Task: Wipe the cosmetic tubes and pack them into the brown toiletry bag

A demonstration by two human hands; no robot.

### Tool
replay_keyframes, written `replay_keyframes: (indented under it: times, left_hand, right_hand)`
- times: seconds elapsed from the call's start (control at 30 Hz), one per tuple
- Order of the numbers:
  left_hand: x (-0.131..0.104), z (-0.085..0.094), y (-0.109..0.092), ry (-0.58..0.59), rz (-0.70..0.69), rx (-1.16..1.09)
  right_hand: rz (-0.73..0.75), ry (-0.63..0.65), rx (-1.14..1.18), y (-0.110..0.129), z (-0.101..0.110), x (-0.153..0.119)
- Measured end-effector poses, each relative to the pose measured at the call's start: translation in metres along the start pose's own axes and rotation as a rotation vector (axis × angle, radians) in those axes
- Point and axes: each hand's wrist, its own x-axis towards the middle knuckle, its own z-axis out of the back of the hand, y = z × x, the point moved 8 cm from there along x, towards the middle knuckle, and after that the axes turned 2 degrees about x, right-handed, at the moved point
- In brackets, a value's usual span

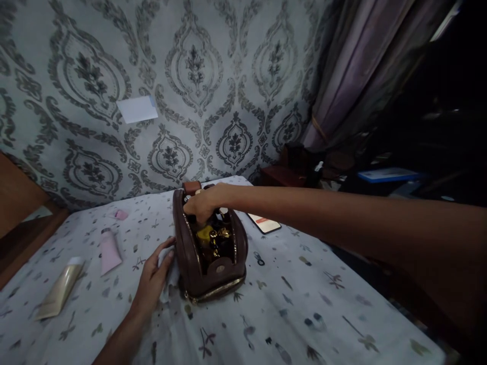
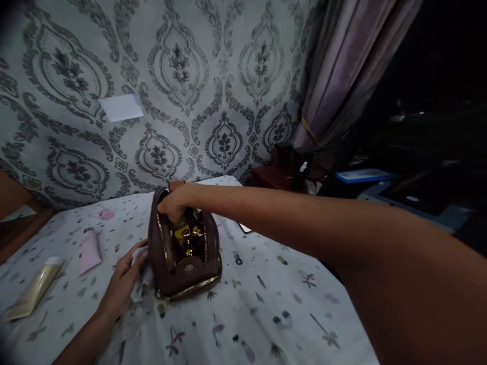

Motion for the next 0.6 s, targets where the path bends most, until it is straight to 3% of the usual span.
replay_keyframes:
  times: [0.27, 0.6]
  left_hand:
    - [0.001, -0.001, 0.005, 0.045, -0.009, -0.05]
    - [-0.001, 0.001, 0.002, -0.013, 0.015, -0.026]
  right_hand:
    - [-0.005, -0.066, 0.007, -0.011, 0.0, -0.002]
    - [-0.126, -0.09, 0.024, -0.015, 0.001, -0.033]
